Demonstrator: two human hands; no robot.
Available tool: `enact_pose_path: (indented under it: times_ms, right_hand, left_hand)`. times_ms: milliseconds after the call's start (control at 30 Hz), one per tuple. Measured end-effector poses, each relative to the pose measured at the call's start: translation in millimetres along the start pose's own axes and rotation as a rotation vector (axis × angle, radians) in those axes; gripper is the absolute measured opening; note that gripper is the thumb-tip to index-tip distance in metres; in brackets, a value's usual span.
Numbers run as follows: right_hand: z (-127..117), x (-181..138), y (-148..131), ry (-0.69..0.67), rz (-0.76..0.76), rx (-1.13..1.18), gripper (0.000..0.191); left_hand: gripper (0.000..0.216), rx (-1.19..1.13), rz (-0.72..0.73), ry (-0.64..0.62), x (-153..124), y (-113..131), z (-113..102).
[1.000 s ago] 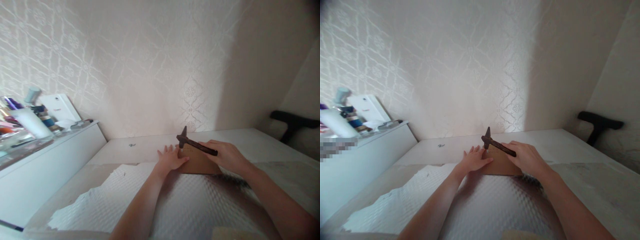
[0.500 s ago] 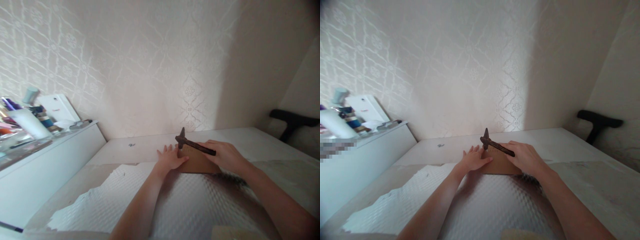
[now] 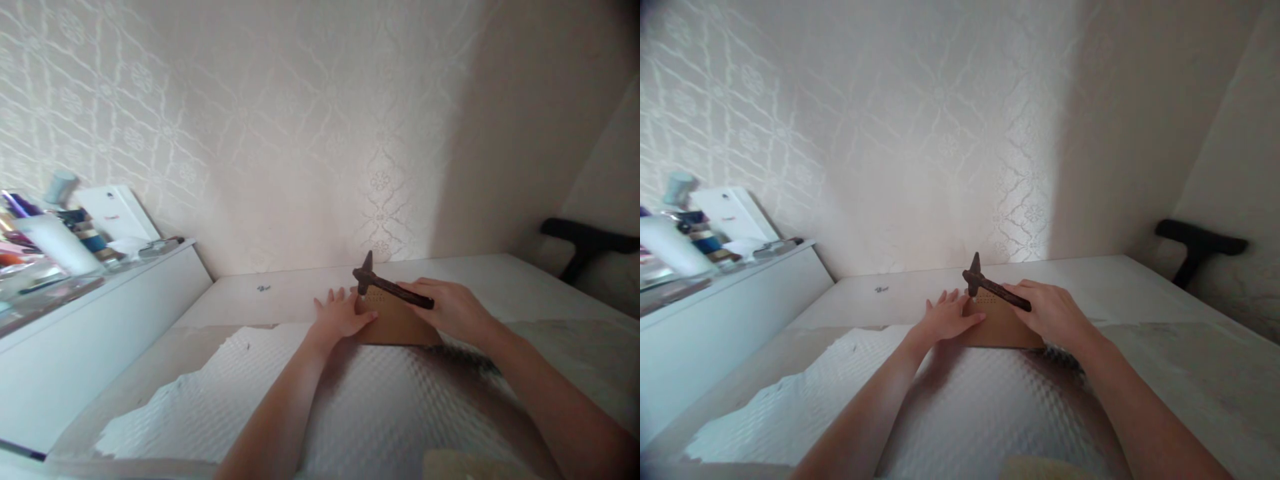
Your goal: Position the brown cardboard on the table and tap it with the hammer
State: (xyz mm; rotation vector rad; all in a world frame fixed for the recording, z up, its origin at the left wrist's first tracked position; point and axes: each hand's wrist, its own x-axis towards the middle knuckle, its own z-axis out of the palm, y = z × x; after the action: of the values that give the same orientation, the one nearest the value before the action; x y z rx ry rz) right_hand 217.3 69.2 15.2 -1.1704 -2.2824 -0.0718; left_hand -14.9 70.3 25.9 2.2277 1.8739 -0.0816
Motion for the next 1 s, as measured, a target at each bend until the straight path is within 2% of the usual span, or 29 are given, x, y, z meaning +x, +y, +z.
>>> enact_pose_path:
  times_ms: [100, 267, 700, 867, 1000]
  right_hand:
    - [-0.4, 0.0, -0.6, -0.026, -0.015, 0.005, 0.045]
    - [1.3, -0.4, 0.8, 0.018, 0.009, -0.014, 0.041]
    - [0.5, -0.2, -2.3, -0.024, -0.003, -0.002, 0.046]
    - [0.6, -0.3, -1.2, 0.019, 0.013, -0.024, 0.042]
    - [-0.5, -0.4, -1.8, -0.012, -0.009, -0.002, 0.046]
  left_hand:
    - [0.088, -0.012, -0.003, -0.003, -0.3, 0.0, -0.7]
    - [0.087, 0.006, -0.002, -0.009, -1.1, 0.3, -1.3]
    - [0.088, 0.009, -0.013, -0.021, -1.3, 1.3, -2.4]
    - [0.087, 0.001, -0.006, -0.007, 0.4, 0.1, -0.1]
    - [0.088, 0.003, -0.011, -0.003, 1.4, -0.5, 1.3]
